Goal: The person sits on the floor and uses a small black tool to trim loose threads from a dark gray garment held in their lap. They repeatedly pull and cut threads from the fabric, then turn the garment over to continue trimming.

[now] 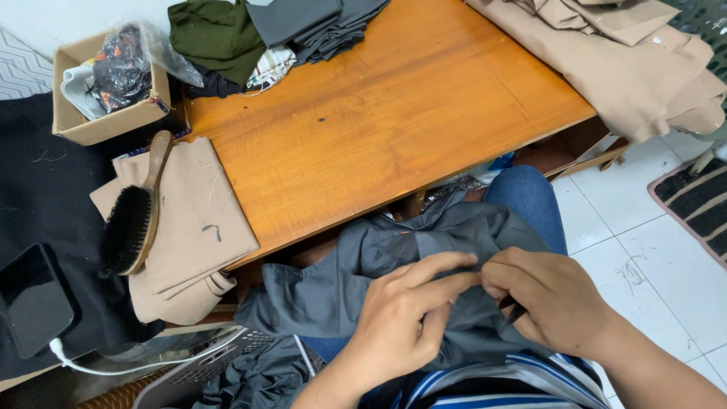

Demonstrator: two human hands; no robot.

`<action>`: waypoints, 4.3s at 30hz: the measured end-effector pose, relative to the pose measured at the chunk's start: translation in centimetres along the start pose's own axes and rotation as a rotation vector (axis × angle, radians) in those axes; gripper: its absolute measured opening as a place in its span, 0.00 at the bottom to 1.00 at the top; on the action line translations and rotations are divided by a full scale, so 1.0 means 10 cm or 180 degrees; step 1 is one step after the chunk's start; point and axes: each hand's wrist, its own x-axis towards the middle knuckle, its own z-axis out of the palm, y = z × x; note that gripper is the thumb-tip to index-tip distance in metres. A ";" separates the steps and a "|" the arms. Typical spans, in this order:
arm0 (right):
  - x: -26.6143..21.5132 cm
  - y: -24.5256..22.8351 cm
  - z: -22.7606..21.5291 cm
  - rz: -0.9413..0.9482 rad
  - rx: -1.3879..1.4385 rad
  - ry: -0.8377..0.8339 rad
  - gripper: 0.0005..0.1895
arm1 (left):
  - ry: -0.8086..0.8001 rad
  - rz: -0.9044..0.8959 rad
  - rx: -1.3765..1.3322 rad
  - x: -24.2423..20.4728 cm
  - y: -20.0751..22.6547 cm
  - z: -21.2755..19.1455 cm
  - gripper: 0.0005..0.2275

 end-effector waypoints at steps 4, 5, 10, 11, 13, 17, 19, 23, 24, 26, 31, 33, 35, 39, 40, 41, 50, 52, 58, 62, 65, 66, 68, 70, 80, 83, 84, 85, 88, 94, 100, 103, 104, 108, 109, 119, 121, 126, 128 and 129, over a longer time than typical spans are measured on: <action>0.00 0.03 0.03 -0.0108 -0.0031 -0.0059 0.20 | 0.0141 -0.0318 0.0051 0.00 -0.04 0.10 0.08; 0.00 0.03 0.04 -0.0082 -0.0049 -0.0080 0.18 | 0.0300 -0.0429 0.0040 -0.01 -0.07 0.14 0.06; -0.04 0.06 0.07 0.0177 0.0246 -0.0214 0.18 | 0.0551 -0.0655 -0.0708 -0.02 -0.18 0.18 0.01; -0.06 0.06 0.07 0.0644 0.0438 -0.0233 0.11 | 0.0458 -0.0659 -0.1123 -0.03 -0.21 0.16 0.01; -0.06 0.05 0.03 0.1114 0.0631 -0.0251 0.07 | 0.0360 -0.0664 -0.1537 -0.03 -0.25 0.14 0.01; -0.03 -0.01 -0.09 0.1026 0.1756 -0.0316 0.22 | 0.0323 -0.0848 -0.1728 -0.01 -0.25 0.10 0.02; 0.01 -0.05 -0.14 0.1157 0.2243 -0.0427 0.19 | 0.0327 -0.0836 -0.1781 0.00 -0.23 0.07 0.02; 0.10 -0.13 -0.17 0.0980 0.2014 -0.0247 0.08 | 0.0095 -0.0554 -0.1711 -0.01 -0.19 0.02 0.02; 0.10 -0.14 -0.16 0.0894 0.1948 -0.0089 0.06 | 0.0028 -0.0381 -0.1753 -0.02 -0.19 0.01 0.03; 0.09 -0.18 -0.16 0.0973 0.1982 -0.0049 0.05 | 0.0012 -0.0202 -0.1703 -0.02 -0.18 0.01 0.04; 0.09 -0.26 -0.14 0.0895 0.2198 0.0161 0.02 | 0.0009 0.0123 -0.1795 -0.06 -0.23 0.05 0.05; 0.10 -0.27 -0.15 0.0809 0.2287 0.0136 0.03 | 0.0025 0.0283 -0.1823 -0.06 -0.25 0.07 0.05; 0.09 -0.27 -0.14 0.0821 0.2334 0.0111 0.03 | 0.0003 0.0295 -0.1825 -0.07 -0.26 0.07 0.05; 0.09 -0.28 -0.12 0.0806 0.2373 0.0140 0.03 | -0.0017 0.0346 -0.1757 -0.07 -0.26 0.07 0.04; 0.09 -0.28 -0.12 0.0810 0.2380 0.0140 0.03 | -0.0019 0.0338 -0.1757 -0.07 -0.26 0.07 0.04; 0.10 -0.27 -0.12 0.0817 0.2308 0.0115 0.03 | -0.0009 0.0332 -0.1761 -0.07 -0.26 0.08 0.04; 0.08 -0.25 -0.10 0.0767 0.2249 0.0121 0.05 | 0.0042 0.0401 -0.1777 -0.07 -0.28 0.09 0.04; 0.05 -0.23 -0.08 0.0777 0.2263 0.0133 0.05 | 0.0033 0.0435 -0.1761 -0.06 -0.27 0.08 0.04; -0.02 -0.10 -0.08 0.1346 0.2814 0.0085 0.25 | -0.0121 0.0705 -0.1390 -0.05 -0.23 -0.01 0.14; -0.08 0.01 -0.01 0.1563 0.2339 0.0245 0.33 | -0.0687 0.1024 -0.1167 -0.11 -0.32 -0.03 0.14; -0.15 0.02 0.06 0.1303 0.2069 0.0293 0.27 | -0.1248 0.1311 -0.1377 -0.13 -0.37 -0.09 0.13; -0.17 0.02 0.08 0.1052 0.2030 0.0373 0.20 | -0.1490 0.1355 -0.1573 -0.13 -0.38 -0.12 0.12; -0.18 -0.02 0.07 0.1013 0.1860 0.0470 0.16 | -0.1694 0.1120 -0.1913 -0.10 -0.36 -0.22 0.09; -0.24 -0.02 0.08 0.0955 0.1694 0.0561 0.12 | -0.1887 0.0882 -0.2237 -0.13 -0.43 -0.28 0.07; -0.38 -0.04 0.18 0.0067 0.0362 0.1056 0.07 | -0.2540 -0.1479 -0.2889 -0.16 -1.05 0.63 0.34; -0.52 0.04 0.18 0.0114 -0.0040 0.1080 0.06 | -0.2138 -0.2355 -0.1781 0.07 -0.64 0.42 0.32; -0.60 0.10 0.19 0.0271 -0.0266 0.1139 0.05 | -0.2225 -0.2524 -0.0924 0.17 -0.46 0.27 0.30; -0.60 0.12 0.17 0.0269 -0.0257 0.1130 0.05 | -0.2218 -0.2534 -0.0931 0.19 -0.45 0.20 0.30; -0.68 0.20 0.15 0.0251 -0.0173 0.1601 0.02 | -0.1819 -0.2923 -0.0082 0.21 -0.51 0.07 0.30; -0.82 0.23 0.11 -0.0080 0.0540 0.1621 0.05 | -0.1894 -0.3199 -0.1431 -0.01 -1.18 0.34 0.20; -0.69 0.19 -0.11 -0.0229 0.0809 0.0586 0.08 | -0.1006 -0.2253 -0.3328 -0.14 -1.50 0.53 0.05; -0.63 0.18 -0.15 -0.0018 0.0735 -0.0070 0.08 | 0.0316 -0.2203 -0.4408 -0.17 -1.52 0.53 0.10; -0.63 0.20 -0.13 -0.0006 0.0801 -0.0275 0.10 | 0.0356 -0.1872 -0.5243 -0.16 -1.47 0.50 0.07; -0.61 0.21 -0.13 -0.0009 0.0868 -0.0422 0.14 | 0.0298 -0.1243 -0.6925 -0.15 -1.36 0.55 0.20; -0.61 0.20 -0.13 0.0003 0.0863 -0.0413 0.14 | 0.0281 -0.1253 -0.6926 -0.22 -1.41 0.68 0.20; -0.86 0.49 -0.15 0.1115 0.0528 -0.1741 0.04 | 0.0007 -0.0811 -0.6588 -0.25 -1.19 0.79 0.27; -0.88 0.55 -0.15 0.1339 0.0435 -0.1843 0.08 | -0.0133 -0.0654 -0.6303 -0.27 -1.16 0.77 0.30; -0.94 0.68 -0.27 0.1624 0.0922 -0.2157 0.19 | -0.0739 -0.1103 -0.5604 -0.29 -1.11 0.69 0.28; -0.89 0.62 -0.37 0.1495 0.1121 -0.1598 0.20 | -0.0776 -0.1118 -0.5490 -0.31 -1.10 0.72 0.28; -0.87 0.59 -0.42 0.1356 0.1324 -0.1041 0.20 | -0.0811 -0.1143 -0.5373 -0.32 -1.09 0.74 0.28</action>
